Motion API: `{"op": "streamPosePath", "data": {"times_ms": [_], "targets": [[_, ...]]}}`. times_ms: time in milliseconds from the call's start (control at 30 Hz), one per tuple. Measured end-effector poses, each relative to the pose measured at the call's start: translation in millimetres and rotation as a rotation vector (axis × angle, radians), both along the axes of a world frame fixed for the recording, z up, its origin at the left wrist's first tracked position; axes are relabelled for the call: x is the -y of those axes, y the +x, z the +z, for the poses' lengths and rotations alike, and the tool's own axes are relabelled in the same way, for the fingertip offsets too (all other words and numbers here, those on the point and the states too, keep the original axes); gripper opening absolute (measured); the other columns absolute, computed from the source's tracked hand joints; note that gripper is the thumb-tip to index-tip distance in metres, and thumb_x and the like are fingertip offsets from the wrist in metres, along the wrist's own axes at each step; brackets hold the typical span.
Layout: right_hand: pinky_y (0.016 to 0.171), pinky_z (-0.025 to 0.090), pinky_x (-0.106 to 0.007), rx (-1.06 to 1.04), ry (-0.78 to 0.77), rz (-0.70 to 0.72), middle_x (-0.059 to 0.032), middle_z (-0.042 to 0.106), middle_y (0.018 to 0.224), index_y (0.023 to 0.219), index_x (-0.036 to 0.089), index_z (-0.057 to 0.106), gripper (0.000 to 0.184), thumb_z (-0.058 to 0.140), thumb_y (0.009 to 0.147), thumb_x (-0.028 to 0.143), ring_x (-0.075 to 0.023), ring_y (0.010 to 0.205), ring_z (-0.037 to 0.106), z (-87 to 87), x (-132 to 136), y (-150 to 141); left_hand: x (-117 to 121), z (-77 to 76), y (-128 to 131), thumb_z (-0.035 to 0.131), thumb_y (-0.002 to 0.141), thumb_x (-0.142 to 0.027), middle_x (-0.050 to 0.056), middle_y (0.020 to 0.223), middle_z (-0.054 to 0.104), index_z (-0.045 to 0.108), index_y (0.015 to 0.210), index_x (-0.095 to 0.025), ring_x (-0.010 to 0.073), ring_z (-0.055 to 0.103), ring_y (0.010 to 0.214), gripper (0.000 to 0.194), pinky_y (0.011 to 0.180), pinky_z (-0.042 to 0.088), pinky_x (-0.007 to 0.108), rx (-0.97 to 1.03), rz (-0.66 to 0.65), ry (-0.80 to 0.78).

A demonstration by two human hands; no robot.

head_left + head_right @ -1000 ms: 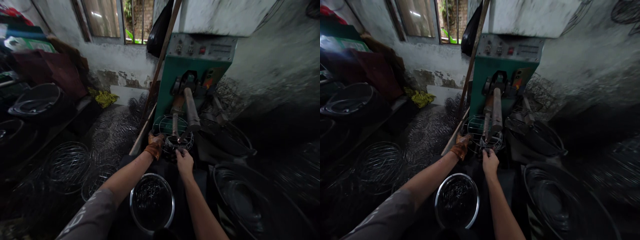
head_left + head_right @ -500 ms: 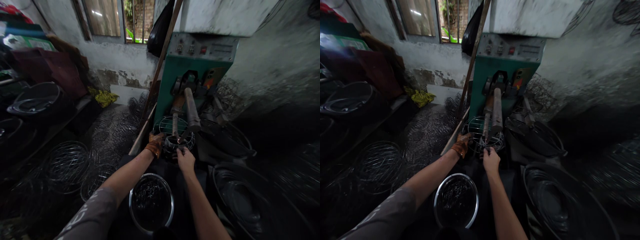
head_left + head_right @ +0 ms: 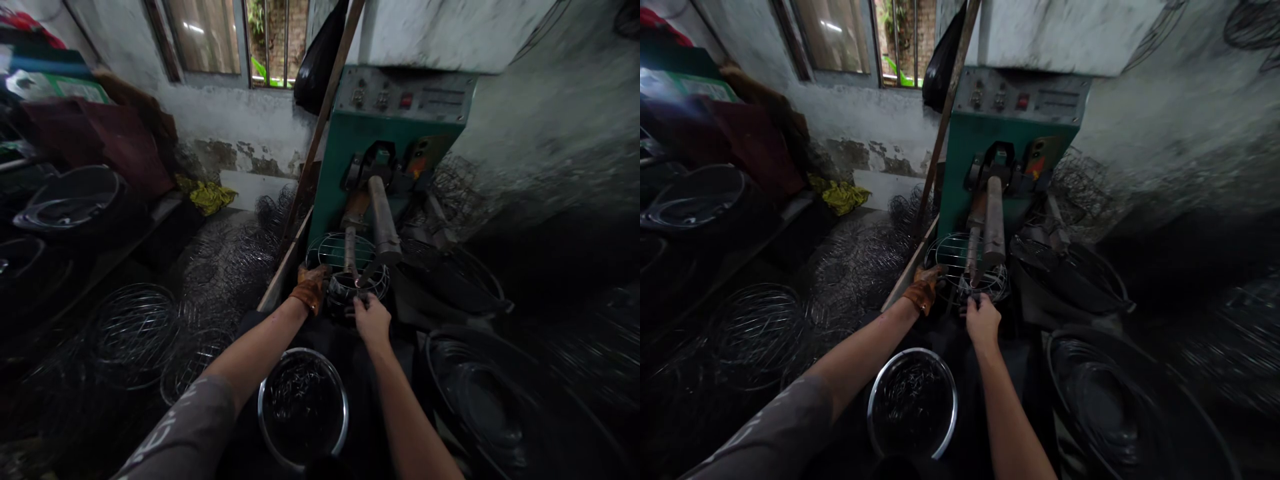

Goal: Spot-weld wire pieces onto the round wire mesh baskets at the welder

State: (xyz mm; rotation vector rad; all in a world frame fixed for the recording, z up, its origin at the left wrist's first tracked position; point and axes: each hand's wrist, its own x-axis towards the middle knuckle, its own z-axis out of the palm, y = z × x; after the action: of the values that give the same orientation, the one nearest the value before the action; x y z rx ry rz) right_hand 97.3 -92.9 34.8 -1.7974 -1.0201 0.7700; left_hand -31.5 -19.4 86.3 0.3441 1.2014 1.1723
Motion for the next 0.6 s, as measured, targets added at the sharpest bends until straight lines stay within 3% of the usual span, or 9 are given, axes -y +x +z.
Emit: {"op": "streamPosePath", "data": {"times_ms": [167, 367, 500, 600], "targets": [[0.057, 0.058, -0.033, 0.037, -0.022, 0.015, -0.0055, 0.069, 0.066, 0.087, 0.022, 0.055, 0.009, 0.051, 0.082, 0.029, -0.0248, 0.056, 0.071, 0.2, -6, 4, -14, -17.4, 4, 0.086, 0.059, -0.009, -0.006, 0.059, 0.055, 0.062, 0.104, -0.017, 0.0092, 0.054, 0.049, 0.051, 0.054, 0.044, 0.022, 0.016, -0.005, 0.019], [0.058, 0.057, -0.032, 0.094, -0.026, 0.025, -0.0053, 0.070, 0.065, 0.087, 0.021, 0.060, 0.012, 0.052, 0.084, 0.030, -0.0230, 0.055, 0.070, 0.1, -7, 8, -25, -31.7, 6, 0.087, 0.058, -0.008, -0.005, 0.064, 0.058, 0.058, 0.114, -0.019, 0.0107, 0.057, 0.052, 0.063, 0.055, 0.047, 0.023, 0.018, -0.013, 0.009], [0.060, 0.058, -0.034, 0.090, -0.025, -0.001, -0.0054, 0.069, 0.063, 0.087, 0.020, 0.061, 0.013, 0.053, 0.083, 0.029, -0.0241, 0.056, 0.070, -2.0, -8, 4, -31, -42.0, 7, 0.085, 0.061, -0.007, -0.005, 0.062, 0.056, 0.059, 0.099, -0.018, 0.0095, 0.054, 0.051, 0.047, 0.053, 0.044, 0.022, 0.039, -0.049, 0.054], [0.060, 0.059, -0.034, 0.051, -0.022, 0.005, -0.0061, 0.070, 0.067, 0.090, 0.020, 0.060, 0.015, 0.049, 0.088, 0.031, -0.0236, 0.058, 0.071, -4.3, -10, 5, -34, -53.2, 5, 0.084, 0.069, -0.019, -0.004, 0.061, 0.055, 0.058, 0.097, -0.019, 0.0118, 0.054, 0.051, 0.039, 0.053, 0.046, 0.024, 0.119, -0.154, 0.086]]}}
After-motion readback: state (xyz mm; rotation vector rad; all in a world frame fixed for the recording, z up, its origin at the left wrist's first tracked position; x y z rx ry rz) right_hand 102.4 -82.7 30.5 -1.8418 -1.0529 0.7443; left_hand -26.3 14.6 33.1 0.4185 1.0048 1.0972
